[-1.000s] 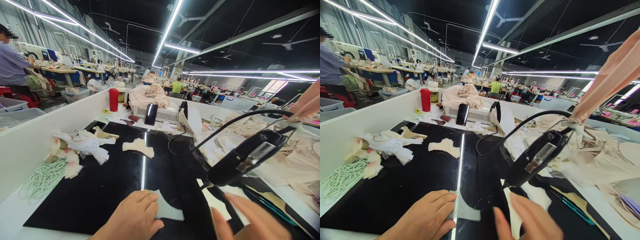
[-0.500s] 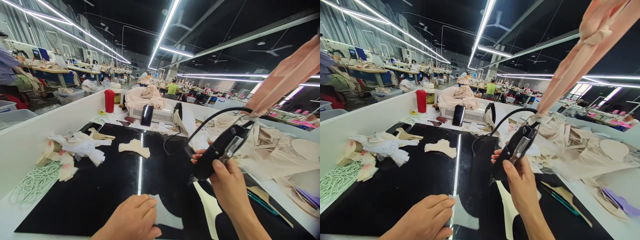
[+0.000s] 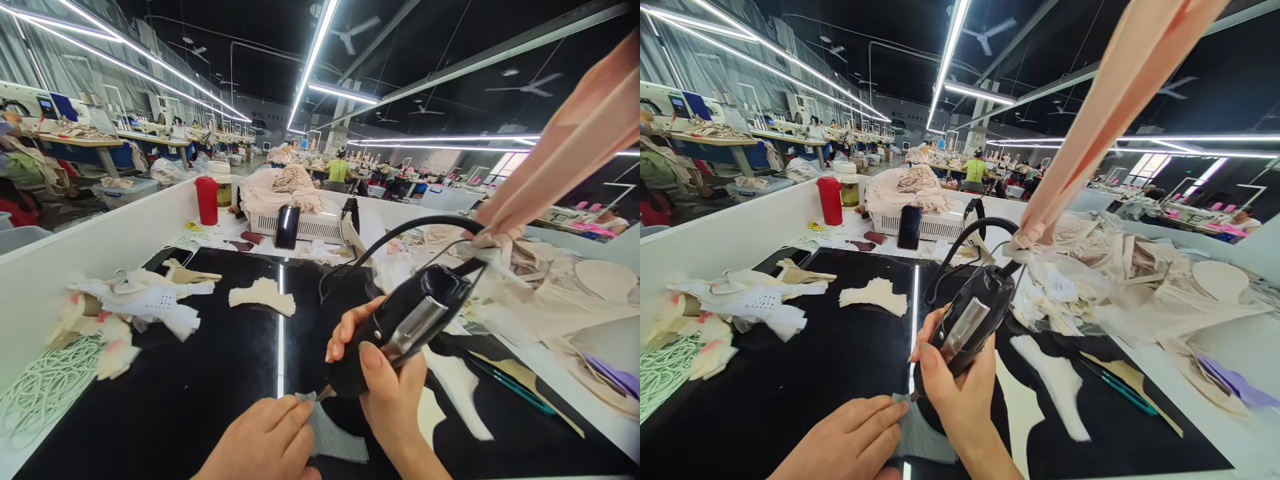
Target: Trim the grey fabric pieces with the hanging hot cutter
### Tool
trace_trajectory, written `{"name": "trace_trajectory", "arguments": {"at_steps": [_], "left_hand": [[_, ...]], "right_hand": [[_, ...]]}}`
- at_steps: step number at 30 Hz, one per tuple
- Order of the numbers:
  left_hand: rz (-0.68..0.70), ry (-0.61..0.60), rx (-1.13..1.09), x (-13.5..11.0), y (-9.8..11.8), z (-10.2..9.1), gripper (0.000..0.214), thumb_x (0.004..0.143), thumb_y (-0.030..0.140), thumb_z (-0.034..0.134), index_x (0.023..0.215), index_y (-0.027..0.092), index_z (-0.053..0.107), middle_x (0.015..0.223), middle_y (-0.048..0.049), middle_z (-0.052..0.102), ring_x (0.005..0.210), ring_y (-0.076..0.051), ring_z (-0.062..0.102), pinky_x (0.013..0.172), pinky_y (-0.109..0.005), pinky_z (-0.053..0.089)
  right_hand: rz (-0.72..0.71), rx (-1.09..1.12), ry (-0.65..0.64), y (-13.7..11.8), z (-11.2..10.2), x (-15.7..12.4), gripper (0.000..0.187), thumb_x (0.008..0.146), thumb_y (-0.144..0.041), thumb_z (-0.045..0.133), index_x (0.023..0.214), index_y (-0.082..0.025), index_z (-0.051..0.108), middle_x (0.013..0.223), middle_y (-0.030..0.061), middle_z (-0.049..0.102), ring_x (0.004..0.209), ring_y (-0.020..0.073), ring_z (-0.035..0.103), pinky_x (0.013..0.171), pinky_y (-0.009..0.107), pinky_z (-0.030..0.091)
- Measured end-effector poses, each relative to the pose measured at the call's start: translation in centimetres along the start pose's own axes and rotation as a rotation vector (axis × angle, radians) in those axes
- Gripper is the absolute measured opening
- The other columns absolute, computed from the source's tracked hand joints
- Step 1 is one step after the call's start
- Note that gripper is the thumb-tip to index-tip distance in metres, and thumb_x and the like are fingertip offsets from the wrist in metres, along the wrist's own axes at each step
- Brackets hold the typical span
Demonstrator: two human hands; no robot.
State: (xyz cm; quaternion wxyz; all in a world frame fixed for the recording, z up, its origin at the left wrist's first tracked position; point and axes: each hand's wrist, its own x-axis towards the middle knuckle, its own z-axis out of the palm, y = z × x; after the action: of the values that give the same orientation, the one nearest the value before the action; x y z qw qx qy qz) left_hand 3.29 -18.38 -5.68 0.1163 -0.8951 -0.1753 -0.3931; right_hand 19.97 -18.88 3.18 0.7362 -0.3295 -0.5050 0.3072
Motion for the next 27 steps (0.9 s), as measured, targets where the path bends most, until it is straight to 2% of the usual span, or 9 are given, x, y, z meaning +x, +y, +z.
{"name": "trace_trajectory", "arguments": {"at_steps": [5,9,17,21,27], "left_hand": [[0.002,0.018,0.012,0.01,0.08,0.20,0.054,0.115,0.037,0.025,0.085,0.018,0.066,0.098,0.0009,0.080,0.088,-0.014,0.073,0.076,-0.027,0.053],[-0.006,0.004,-0.008,-0.08,0.18,0.27,0.053,0.115,0.039,0.028,0.087,0.018,0.067,0.099,0.0001,0.079,0.090,-0.014,0.072,0.076,-0.028,0.053],[0.021,0.066,0.034,0.61,0.03,0.14,0.057,0.116,0.037,0.023,0.083,0.017,0.066,0.093,0.0017,0.079,0.086,-0.012,0.071,0.074,-0.026,0.052],[0.017,0.060,0.031,0.53,0.10,0.22,0.056,0.115,0.038,0.025,0.083,0.018,0.066,0.095,0.0021,0.079,0.087,-0.013,0.072,0.074,-0.026,0.052],[0.025,0.034,0.035,0.12,0.08,0.27,0.056,0.115,0.039,0.025,0.084,0.018,0.067,0.098,0.0020,0.080,0.087,-0.014,0.072,0.074,-0.027,0.053]], "right_hand": [[-0.023,-0.059,0.041,0.55,0.21,-0.19,0.036,0.089,-0.044,0.076,0.111,-0.028,0.052,0.084,-0.0039,0.061,0.060,0.0119,0.061,0.055,0.027,0.055],[-0.032,-0.056,0.052,0.72,0.05,-0.21,0.034,0.091,-0.043,0.074,0.113,-0.029,0.053,0.084,-0.0049,0.062,0.060,0.0109,0.062,0.056,0.027,0.055],[-0.046,-0.033,0.067,0.76,0.26,0.00,0.032,0.092,-0.038,0.074,0.115,-0.030,0.054,0.084,-0.0049,0.062,0.060,0.0109,0.061,0.054,0.027,0.054],[-0.053,-0.028,0.076,0.78,0.32,0.03,0.033,0.091,-0.039,0.075,0.115,-0.031,0.054,0.084,-0.0052,0.063,0.058,0.0107,0.061,0.053,0.026,0.053],[-0.033,-0.066,0.101,0.87,0.37,-0.08,0.025,0.094,-0.035,0.071,0.112,-0.030,0.053,0.081,-0.0058,0.063,0.058,0.0109,0.062,0.055,0.027,0.054]]}}
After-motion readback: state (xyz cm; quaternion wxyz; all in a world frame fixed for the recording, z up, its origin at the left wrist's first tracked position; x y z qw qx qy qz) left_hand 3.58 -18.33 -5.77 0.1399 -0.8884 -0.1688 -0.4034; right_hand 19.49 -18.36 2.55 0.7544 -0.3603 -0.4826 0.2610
